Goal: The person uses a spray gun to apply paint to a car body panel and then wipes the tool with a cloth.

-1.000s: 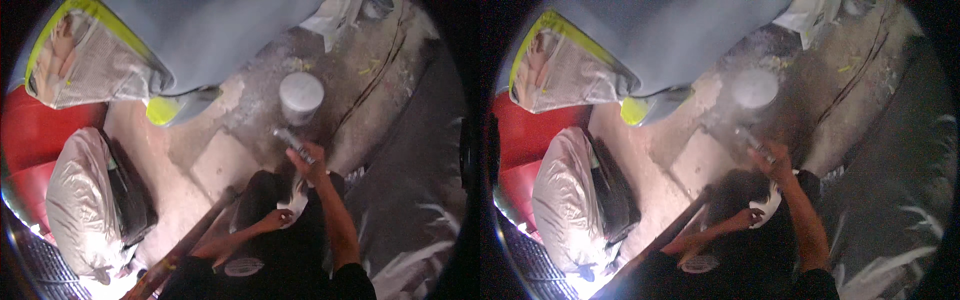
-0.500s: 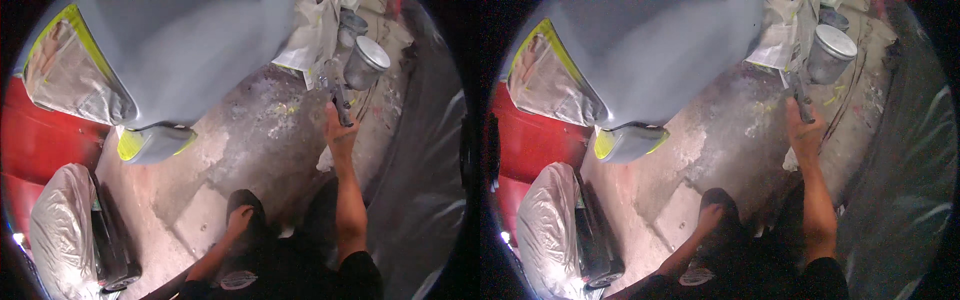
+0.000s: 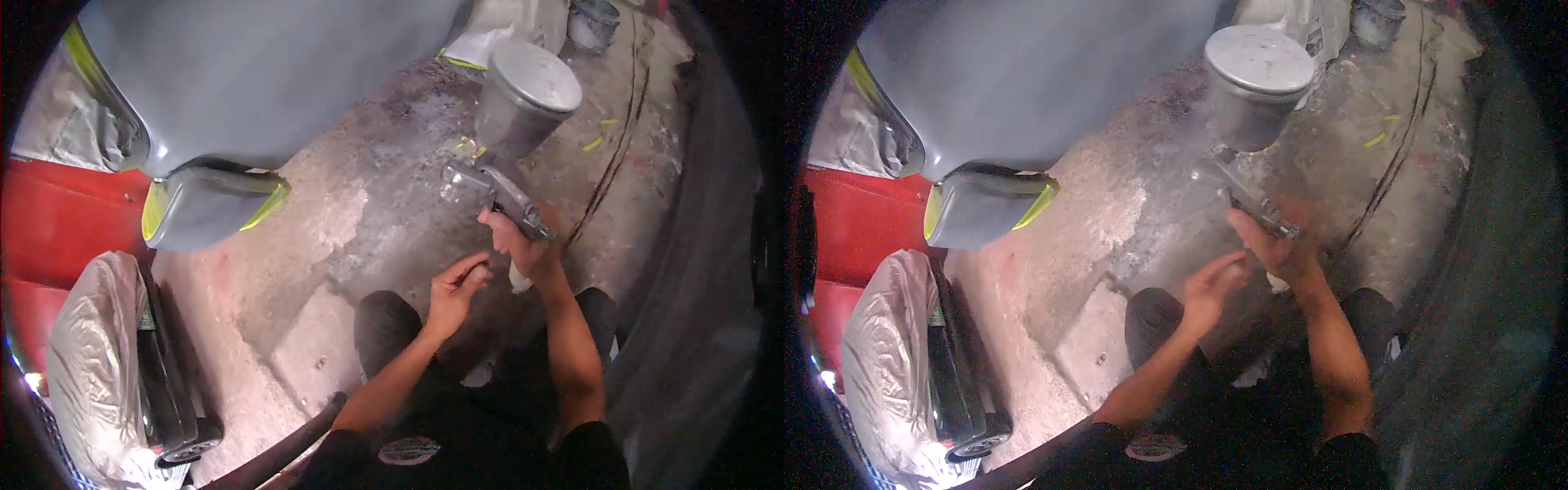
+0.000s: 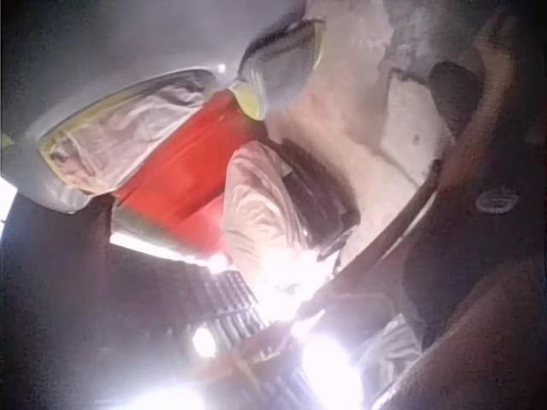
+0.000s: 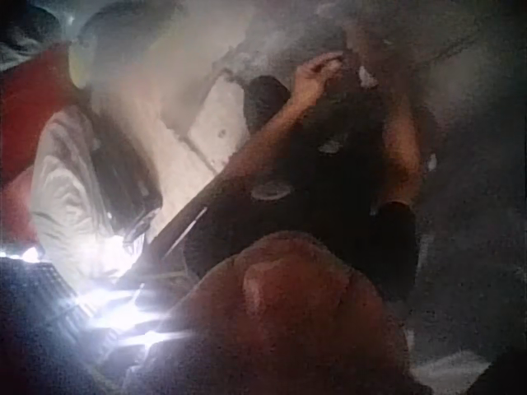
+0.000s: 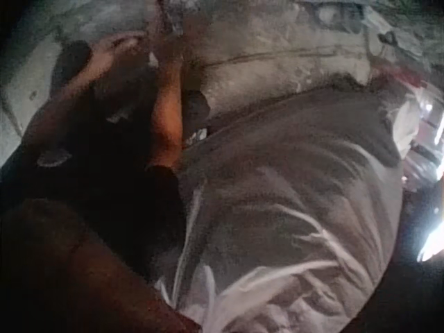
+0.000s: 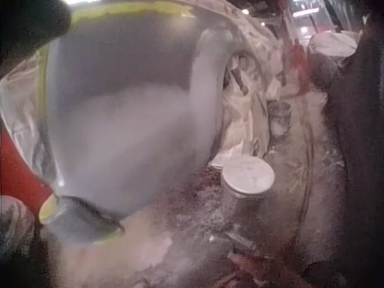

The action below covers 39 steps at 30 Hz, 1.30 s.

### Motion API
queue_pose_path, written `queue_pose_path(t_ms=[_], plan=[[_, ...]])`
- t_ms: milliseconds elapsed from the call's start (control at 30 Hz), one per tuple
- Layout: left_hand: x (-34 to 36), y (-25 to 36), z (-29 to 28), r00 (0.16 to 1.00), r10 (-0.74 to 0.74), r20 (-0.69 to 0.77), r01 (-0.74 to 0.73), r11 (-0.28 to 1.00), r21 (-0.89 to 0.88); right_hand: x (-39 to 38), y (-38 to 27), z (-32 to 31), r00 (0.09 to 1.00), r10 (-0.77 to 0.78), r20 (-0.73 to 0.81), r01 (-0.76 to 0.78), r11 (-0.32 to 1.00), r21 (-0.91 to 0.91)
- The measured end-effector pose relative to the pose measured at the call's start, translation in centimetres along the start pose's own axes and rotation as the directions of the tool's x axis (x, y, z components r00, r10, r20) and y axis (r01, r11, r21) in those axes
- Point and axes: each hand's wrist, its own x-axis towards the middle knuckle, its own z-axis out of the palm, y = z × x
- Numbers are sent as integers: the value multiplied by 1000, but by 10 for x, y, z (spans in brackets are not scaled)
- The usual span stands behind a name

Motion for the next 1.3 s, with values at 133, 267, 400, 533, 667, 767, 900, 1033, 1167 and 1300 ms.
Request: queue_pose_path(t_ms=[133,267,400,533,667,767,900,1033,1167,1300], plan=[[20,4,16,996,-1,91,2,1000,-4,-2,20,-5,987,153,-41,-154,988,-16],[50,12,48,991,10,135,-20,997,69,10,50,-18,948,109,-300,-132,989,-61],[82,10,52,981,-37,190,23,997,77,19,46,-18,880,205,-428,-184,979,90],[90,-8,31,958,-40,282,24,998,61,15,43,-5,822,337,-459,-293,942,166],[74,-18,11,965,-12,262,10,1000,12,-5,48,15,883,329,-335,-255,935,246],[49,-37,-14,979,-32,201,24,999,41,-22,57,29,973,157,-166,-130,978,162],[27,-51,-28,990,-23,136,31,998,-53,-23,51,27,998,26,60,-34,989,145],[38,-39,-11,984,-147,96,149,989,-17,-18,57,22,993,118,23,-120,984,129],[79,-43,13,974,-91,208,89,996,16,-5,120,9,890,360,-280,-385,922,-35],[116,-50,30,946,-43,322,60,997,-45,21,103,-9,799,326,-506,-335,939,75]])
